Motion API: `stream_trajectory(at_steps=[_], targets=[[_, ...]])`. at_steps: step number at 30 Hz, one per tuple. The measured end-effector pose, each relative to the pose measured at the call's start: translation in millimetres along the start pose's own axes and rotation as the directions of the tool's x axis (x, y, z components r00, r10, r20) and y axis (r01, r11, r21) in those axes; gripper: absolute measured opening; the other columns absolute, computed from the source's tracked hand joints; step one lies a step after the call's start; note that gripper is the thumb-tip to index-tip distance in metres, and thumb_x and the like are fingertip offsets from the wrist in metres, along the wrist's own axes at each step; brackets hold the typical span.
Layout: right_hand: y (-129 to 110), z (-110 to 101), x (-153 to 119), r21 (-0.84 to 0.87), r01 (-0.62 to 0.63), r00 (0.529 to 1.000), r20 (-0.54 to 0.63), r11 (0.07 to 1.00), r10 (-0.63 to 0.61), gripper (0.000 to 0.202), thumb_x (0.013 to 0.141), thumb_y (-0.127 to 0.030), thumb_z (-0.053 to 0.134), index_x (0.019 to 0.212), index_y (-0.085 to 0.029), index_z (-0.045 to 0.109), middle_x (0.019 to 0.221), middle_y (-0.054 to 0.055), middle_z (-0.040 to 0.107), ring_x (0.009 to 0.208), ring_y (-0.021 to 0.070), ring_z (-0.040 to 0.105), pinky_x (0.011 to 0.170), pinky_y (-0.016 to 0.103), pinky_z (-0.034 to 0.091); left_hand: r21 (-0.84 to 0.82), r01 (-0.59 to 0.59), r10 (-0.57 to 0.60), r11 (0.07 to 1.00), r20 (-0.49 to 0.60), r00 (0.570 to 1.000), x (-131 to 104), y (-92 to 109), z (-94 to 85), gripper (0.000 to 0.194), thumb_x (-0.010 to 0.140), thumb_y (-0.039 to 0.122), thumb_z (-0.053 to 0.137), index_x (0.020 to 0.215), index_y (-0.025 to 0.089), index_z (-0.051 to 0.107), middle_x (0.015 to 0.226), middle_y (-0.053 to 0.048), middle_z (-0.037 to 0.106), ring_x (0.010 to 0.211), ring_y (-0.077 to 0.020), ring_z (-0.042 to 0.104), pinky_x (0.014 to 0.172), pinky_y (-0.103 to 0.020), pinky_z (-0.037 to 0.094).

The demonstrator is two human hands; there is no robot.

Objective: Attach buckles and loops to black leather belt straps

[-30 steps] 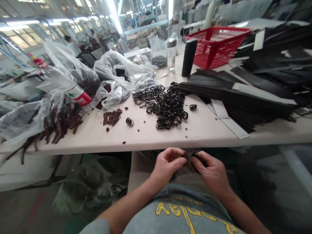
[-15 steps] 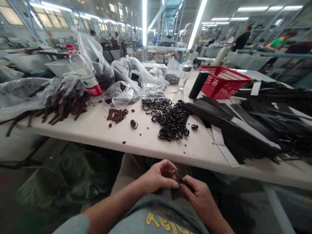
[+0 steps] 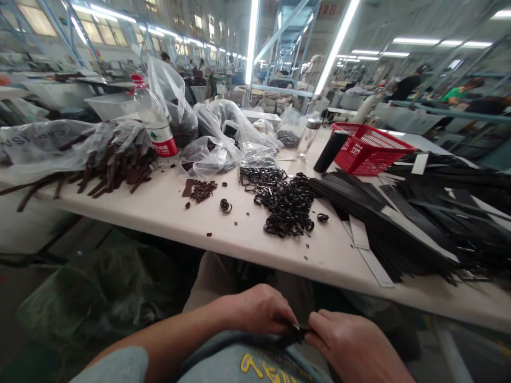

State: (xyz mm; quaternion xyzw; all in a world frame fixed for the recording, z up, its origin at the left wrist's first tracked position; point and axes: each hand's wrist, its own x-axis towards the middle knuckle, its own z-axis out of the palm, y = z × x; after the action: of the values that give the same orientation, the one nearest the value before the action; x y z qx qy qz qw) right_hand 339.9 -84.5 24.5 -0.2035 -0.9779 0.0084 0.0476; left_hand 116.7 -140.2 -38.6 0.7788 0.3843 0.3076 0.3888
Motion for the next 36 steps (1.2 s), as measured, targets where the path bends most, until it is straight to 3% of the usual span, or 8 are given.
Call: stream_trajectory(at_steps=[6,10,13,16,19,23,31,36], targets=[[-0.3,-53.5,22.6,-0.183,0.128,0.976,-0.153,0.975,-0.157,0.03,0.08,0.003,0.048,0.068,-0.024,0.051,0.06,-0.003,0.055,0.052,0.0181,0.053,0.063,0.035,0.039,0.157,-0.105,0.135,0.982,-0.193,0.972,23.0,7.5,8.1,0.021,0.088,0.018,0.057,0.098,0.014,0.075,0.084,-0.009,0.076,0.08,-0.017,0.07,0.077,-0.024,0.053],[2.8,-80.1,35.4,-0.183,0.13,0.951,-0.254,0.974,-0.175,0.033,0.094,-0.001,0.038,0.086,-0.022,0.064,0.081,0.001,0.07,0.077,0.0175,0.066,0.109,0.043,0.036,-0.024,-0.102,0.089,0.994,-0.314,0.945,39.4,11.6,3.8,0.022,0.085,0.019,0.053,0.093,0.013,0.074,0.083,-0.006,0.073,0.077,-0.016,0.067,0.075,-0.024,0.051],[11.8,-73.8,27.8,-0.136,0.044,0.895,-0.434,0.99,-0.099,0.025,0.098,-0.01,0.047,0.11,-0.021,0.066,0.115,0.006,0.073,0.104,0.0196,0.067,0.113,0.042,0.037,-0.312,-0.028,-0.093,0.95,-0.367,0.926,54.2,10.0,6.1,0.021,0.086,0.024,0.056,0.087,0.012,0.074,0.076,-0.003,0.069,0.072,-0.0148,0.062,0.071,-0.023,0.049],[26.8,-43.0,8.6,0.072,-0.196,0.786,-0.585,0.978,0.201,0.019,0.096,-0.017,0.055,0.109,-0.022,0.067,0.11,0.006,0.074,0.1,0.0194,0.069,0.099,0.035,0.05,-0.611,0.024,-0.288,0.791,-0.336,0.897,67.9,7.8,11.3,0.025,0.083,0.036,0.065,0.082,0.011,0.073,0.07,-0.001,0.064,0.066,-0.0128,0.056,0.065,-0.023,0.045],[37.5,-4.7,-6.9,0.426,-0.345,0.755,-0.404,0.836,0.517,0.02,0.094,-0.03,0.058,0.109,-0.022,0.069,0.105,0.006,0.075,0.094,0.0221,0.071,0.088,0.035,0.056,-0.765,-0.009,-0.36,0.644,-0.313,0.879,76.6,7.4,14.6,0.033,0.076,0.045,0.074,0.08,0.012,0.073,0.072,-0.002,0.065,0.068,-0.013,0.055,0.07,-0.025,0.046],[33.6,27.0,-2.8,0.851,-0.288,0.86,0.028,0.439,0.51,0.045,0.09,-0.046,0.064,0.126,-0.019,0.066,0.117,0.009,0.074,0.104,0.0263,0.07,0.092,0.038,0.057,-0.811,-0.02,-0.389,0.584,-0.302,0.87,79.9,7.8,17.4,0.036,0.071,0.048,0.08,0.078,0.013,0.074,0.072,-0.002,0.065,0.07,-0.0133,0.053,0.072,-0.026,0.045],[17.3,49.4,27.1,0.997,-0.079,0.702,0.04,0.022,0.711,0.046,0.085,-0.061,0.068,0.111,-0.023,0.076,0.117,0.008,0.075,0.115,0.0295,0.066,0.108,0.046,0.047,-0.757,-0.065,-0.35,0.651,-0.376,0.858,82.6,5.0,24.8,0.038,0.077,0.051,0.077,0.08,0.014,0.072,0.088,-0.004,0.065,0.084,-0.0165,0.056,0.084,-0.028,0.044],[17.0,60.8,23.4,0.995,0.042,0.75,0.032,-0.096,0.661,0.042,0.09,-0.055,0.065,0.118,-0.025,0.073,0.134,0.008,0.067,0.129,0.0279,0.058,0.118,0.046,0.037,-0.769,-0.028,-0.377,0.638,-0.344,0.86,83.7,4.0,25.4,0.042,0.076,0.055,0.077,0.082,0.014,0.071,0.082,-0.002,0.062,0.081,-0.0157,0.053,0.083,-0.028,0.044]])
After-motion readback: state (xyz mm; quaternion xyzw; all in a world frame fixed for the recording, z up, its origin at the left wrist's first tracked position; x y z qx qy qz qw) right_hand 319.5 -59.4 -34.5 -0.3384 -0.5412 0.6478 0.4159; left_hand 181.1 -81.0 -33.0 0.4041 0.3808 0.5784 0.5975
